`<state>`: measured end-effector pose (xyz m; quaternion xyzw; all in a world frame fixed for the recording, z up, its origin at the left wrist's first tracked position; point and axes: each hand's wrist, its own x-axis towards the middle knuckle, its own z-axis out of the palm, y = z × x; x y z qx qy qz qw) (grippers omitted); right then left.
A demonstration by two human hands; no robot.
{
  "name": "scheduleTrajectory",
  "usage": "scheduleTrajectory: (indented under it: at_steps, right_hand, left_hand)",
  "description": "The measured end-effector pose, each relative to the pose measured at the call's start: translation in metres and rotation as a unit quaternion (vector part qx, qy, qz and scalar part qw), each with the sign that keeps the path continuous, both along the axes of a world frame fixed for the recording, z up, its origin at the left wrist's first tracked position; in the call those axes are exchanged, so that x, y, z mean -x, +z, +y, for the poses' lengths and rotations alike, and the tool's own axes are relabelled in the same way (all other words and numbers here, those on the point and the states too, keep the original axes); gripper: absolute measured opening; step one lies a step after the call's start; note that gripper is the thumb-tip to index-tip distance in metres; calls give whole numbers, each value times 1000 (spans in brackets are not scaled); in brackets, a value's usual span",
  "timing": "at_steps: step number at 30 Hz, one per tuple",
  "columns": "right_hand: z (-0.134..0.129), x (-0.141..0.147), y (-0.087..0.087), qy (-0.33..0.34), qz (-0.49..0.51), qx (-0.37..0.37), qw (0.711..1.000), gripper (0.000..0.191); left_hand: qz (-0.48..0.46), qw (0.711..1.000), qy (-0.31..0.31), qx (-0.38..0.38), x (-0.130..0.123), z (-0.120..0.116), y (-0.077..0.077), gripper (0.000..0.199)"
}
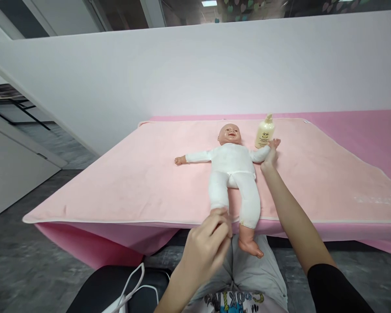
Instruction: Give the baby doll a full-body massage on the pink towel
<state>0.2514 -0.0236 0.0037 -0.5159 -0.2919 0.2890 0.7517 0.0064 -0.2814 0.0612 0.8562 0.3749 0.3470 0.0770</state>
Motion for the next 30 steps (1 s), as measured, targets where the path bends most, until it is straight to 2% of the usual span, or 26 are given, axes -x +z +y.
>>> scheduleTrajectory:
  at_steps: [2,4,5,8,9,10,11,13,16,18,20,23,26,30]
  right_hand:
    - [-11,17,11,-3,-21,-20,1000,43]
    - [-25,34,21,57,-121,-54,990,37]
    - [-31,42,24,106,-208,-75,969,34]
    - [-46,55,29,203,-451,-116,861,28]
    - [-48,56,29,206,-485,-120,842,27]
    - [-48,55,29,198,-491,-119,840,27]
    - [-47,54,29,186,-478,-111,851,28]
    - [-43,49,28,162,-415,-86,891,31]
    - [-33,40,25,100,-288,-43,952,36]
    - [-27,33,23,40,-211,0,977,39]
    - [-22,25,19,-18,-167,70,983,40]
    - [-16,12,13,-77,-144,155,974,42]
    - [-12,1,9,-83,-113,193,971,46]
    - [-8,-12,5,-54,-80,272,958,50]
  left_hand:
    - [-25,999,2,-41,-5,19,5,15]
    - [-40,996,19,-71,-12,46,8,15]
    - [-44,996,32,-76,-16,61,8,15]
    - [-45,995,70,-54,-28,98,2,15]
    - [-42,995,75,-42,-30,106,0,15]
    - [-38,996,75,-31,-32,110,-1,15]
    - [-36,997,71,-23,-33,110,-2,15]
    - [-42,997,55,-20,-31,101,-2,14]
    - [-60,997,27,-33,-23,72,0,16]
    - [-55,998,14,-37,-17,51,-2,17]
    - [-46,998,8,-30,-14,32,-7,18]
    - [-65,998,14,-9,-11,12,-19,17]
    - [-82,996,31,16,-12,-1,-32,18]
    - [-79,995,51,40,-14,-9,-48,20]
